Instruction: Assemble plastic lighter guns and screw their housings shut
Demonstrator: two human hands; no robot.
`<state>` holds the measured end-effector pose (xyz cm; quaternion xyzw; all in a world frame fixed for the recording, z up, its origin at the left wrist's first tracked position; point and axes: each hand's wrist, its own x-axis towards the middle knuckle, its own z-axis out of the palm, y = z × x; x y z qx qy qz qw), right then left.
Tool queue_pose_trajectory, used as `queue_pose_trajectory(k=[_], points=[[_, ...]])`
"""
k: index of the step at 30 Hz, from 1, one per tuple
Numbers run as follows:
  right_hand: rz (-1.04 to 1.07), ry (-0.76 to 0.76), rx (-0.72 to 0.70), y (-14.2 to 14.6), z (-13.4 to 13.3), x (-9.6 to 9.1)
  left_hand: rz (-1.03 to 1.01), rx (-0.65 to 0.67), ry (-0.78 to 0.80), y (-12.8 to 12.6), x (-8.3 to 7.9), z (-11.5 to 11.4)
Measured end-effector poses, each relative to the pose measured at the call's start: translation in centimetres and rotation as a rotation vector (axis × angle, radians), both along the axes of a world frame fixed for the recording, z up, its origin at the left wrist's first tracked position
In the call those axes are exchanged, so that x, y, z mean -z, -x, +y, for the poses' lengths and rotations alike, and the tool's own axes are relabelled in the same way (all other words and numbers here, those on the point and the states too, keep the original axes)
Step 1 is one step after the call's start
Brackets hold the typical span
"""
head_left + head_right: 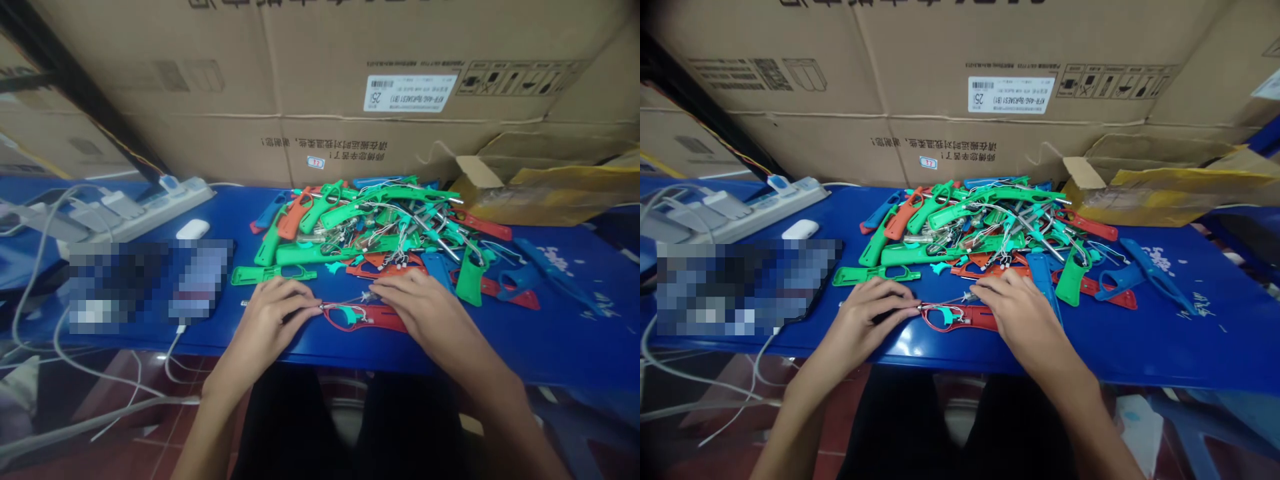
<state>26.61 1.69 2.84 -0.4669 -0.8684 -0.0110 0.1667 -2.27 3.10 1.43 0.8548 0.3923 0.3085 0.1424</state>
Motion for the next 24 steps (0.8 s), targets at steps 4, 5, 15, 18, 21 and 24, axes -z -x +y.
queue_pose_trajectory(k=[4,5,15,18,21,24], points=[[-0.08,0.001,-0.079,0.2,1.2,-0.9,-0.017,-0.004,0.011,0.0,0.1,-0.1],[-0.082,-0.002,-0.083,0.2,1.2,-1.1,-0.02,-0.005,0.015,0.0,0.1,-0.1],[-0.089,-0.173,-0.071,-0.2,-1.4,-0.9,-0.02,-0.007,0.054,-0.1,-0.3,-0.3],[-0.105,-0.205,-0.071,0.0,-1.8,-0.8,-0.026,-0.003,0.061,-0.1,-0.3,-0.3],[-0.106,-0.219,-0.058,0.2,-2.1,-1.1,-0.031,-0.002,0.06,-0.2,-0.3,-0.4],[-0.105,-0.203,-0.053,0.6,-2.5,-1.7,-0.029,-0.005,0.069,-0.2,-0.4,-0.4]])
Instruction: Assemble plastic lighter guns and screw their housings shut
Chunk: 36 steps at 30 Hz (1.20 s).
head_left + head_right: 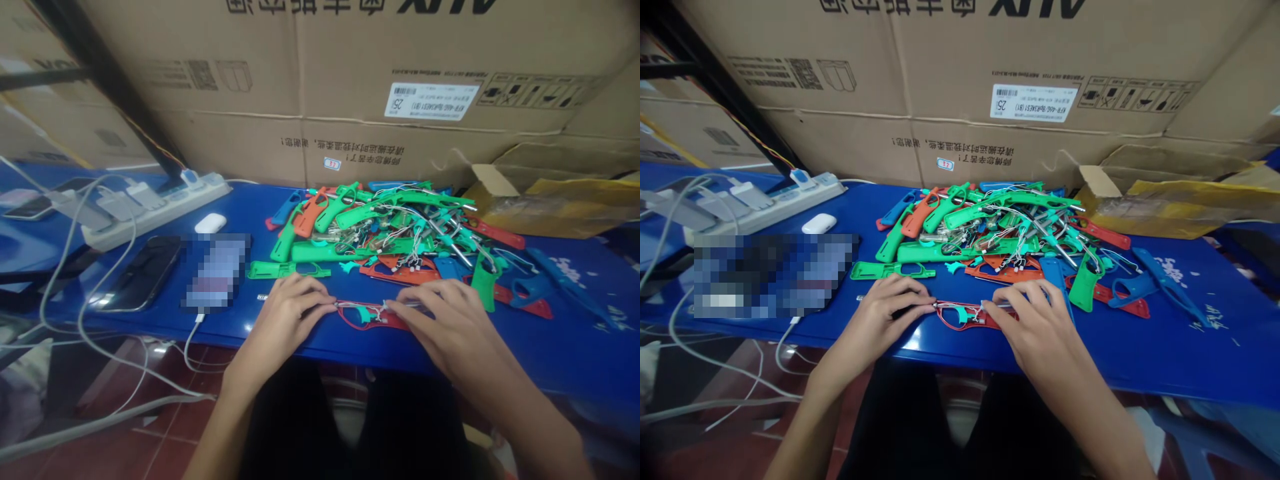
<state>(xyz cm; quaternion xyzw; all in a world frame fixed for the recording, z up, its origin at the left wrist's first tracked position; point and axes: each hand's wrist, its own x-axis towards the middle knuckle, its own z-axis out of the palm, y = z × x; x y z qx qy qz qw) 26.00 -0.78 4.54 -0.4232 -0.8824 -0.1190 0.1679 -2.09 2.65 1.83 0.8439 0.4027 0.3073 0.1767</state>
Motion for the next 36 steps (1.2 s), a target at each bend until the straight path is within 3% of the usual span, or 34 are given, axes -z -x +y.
queue_pose_trajectory(k=[5,24,36], points=[[-0.004,0.028,-0.011,0.3,-0.3,-0.4,0.007,-0.006,0.007,0.0,0.0,0.0],[0.144,0.246,-0.07,-1.2,0.2,1.1,-0.02,0.012,0.014,0.0,0.1,0.0],[0.169,0.19,-0.034,-0.9,0.1,2.0,-0.015,0.01,0.008,0.0,0.3,0.1]])
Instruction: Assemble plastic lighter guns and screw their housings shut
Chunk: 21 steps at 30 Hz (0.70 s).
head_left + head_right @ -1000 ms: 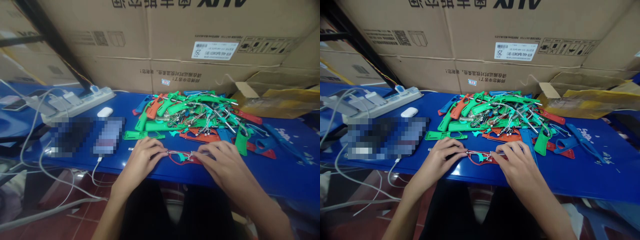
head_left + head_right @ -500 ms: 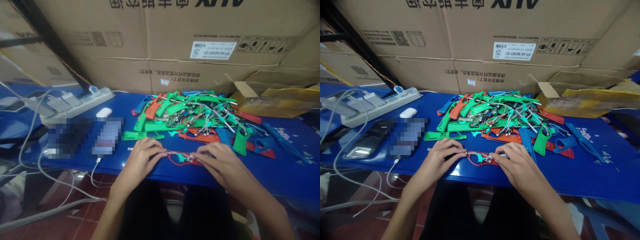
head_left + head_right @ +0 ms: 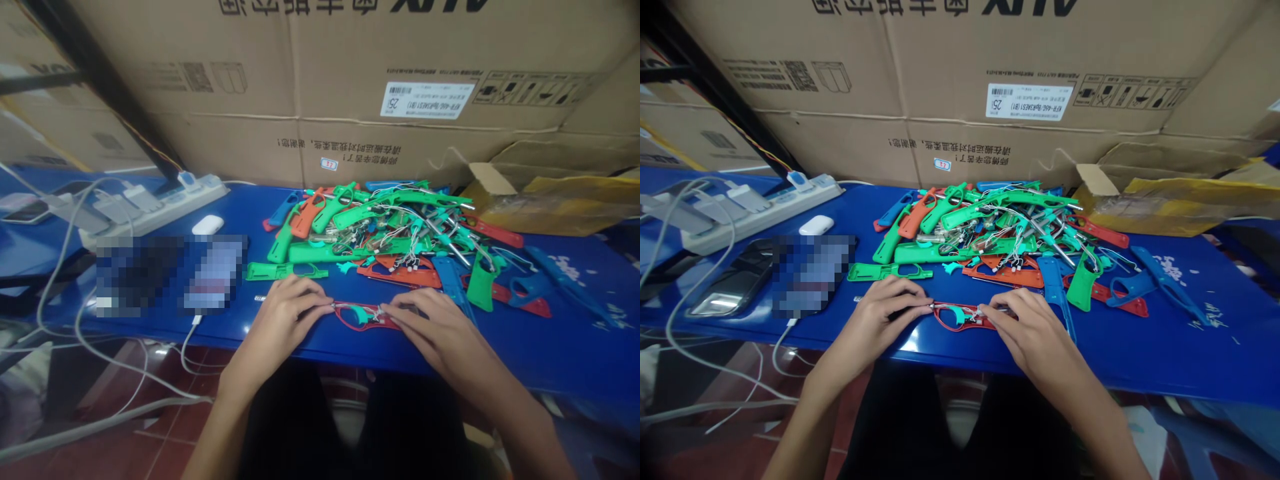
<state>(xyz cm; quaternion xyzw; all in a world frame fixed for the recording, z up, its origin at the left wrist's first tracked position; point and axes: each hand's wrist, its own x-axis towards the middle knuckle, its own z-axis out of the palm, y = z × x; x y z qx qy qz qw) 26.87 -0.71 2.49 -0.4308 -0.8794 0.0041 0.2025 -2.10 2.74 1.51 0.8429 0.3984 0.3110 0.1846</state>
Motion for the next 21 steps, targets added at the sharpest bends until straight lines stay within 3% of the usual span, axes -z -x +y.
queue_pose_trajectory(k=[9,21], points=[[0.107,-0.036,-0.001,0.2,-0.3,1.3,0.014,-0.04,0.036,-0.1,0.0,-0.1],[0.049,-0.067,0.147,1.5,-2.1,2.4,-0.007,-0.035,0.016,0.0,0.3,0.1]])
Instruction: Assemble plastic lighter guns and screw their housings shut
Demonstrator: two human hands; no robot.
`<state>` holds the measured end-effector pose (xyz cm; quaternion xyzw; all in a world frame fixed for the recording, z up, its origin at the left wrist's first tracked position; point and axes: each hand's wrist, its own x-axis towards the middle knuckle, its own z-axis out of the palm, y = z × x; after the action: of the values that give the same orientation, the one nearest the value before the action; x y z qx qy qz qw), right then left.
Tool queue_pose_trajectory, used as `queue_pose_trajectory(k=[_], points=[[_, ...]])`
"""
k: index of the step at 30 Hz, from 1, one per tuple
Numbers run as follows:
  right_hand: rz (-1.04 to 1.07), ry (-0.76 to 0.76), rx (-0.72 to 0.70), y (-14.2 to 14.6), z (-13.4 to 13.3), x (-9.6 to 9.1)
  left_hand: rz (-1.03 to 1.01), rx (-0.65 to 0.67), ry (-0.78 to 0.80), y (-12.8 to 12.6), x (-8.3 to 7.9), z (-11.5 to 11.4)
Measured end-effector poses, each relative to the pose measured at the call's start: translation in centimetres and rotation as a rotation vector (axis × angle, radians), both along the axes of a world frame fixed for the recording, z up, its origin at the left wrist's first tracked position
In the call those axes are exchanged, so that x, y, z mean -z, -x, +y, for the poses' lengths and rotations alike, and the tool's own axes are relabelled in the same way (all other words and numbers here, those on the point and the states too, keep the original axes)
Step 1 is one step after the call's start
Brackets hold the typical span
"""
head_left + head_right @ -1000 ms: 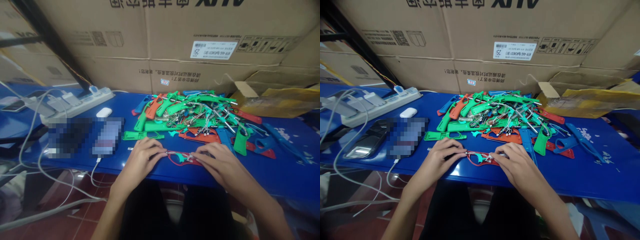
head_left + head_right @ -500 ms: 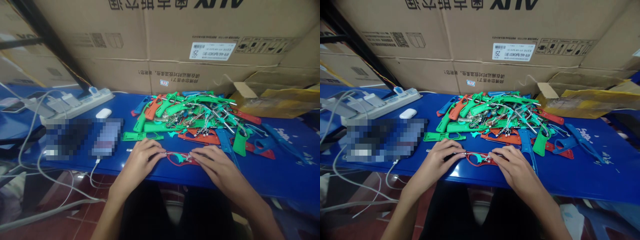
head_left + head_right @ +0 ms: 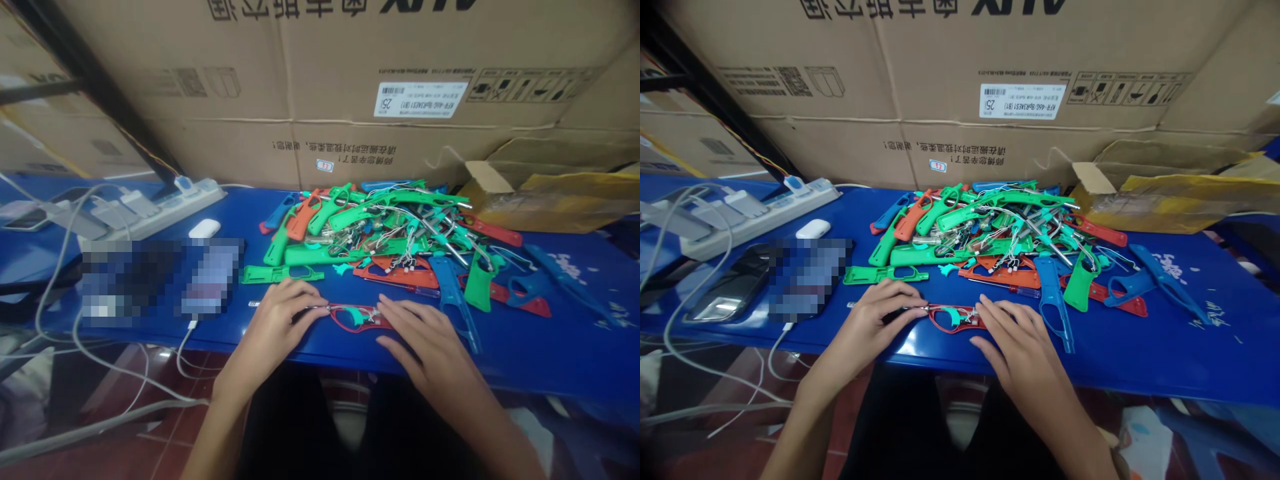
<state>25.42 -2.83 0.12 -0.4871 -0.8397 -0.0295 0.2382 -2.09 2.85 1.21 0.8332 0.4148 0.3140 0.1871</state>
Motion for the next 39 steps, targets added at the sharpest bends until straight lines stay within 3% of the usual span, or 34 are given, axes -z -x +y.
queue_pose_trajectory(k=[11,22,31,39], points=[[0.001,0.024,0.055,0.1,-0.3,0.3,0.063,0.004,0.03,0.0,-0.5,-0.2],[0.037,0.045,0.111,-0.1,-0.2,0.5,0.086,-0.01,0.063,-2.4,-1.1,0.6],[0.016,0.005,0.14,0.2,-0.1,0.1,0.21,0.085,-0.194,-1.8,-1.0,-0.2],[0.033,-0.03,-0.018,1.6,1.0,-1.5,0.16,0.075,-0.164,-1.9,-0.7,0.3]])
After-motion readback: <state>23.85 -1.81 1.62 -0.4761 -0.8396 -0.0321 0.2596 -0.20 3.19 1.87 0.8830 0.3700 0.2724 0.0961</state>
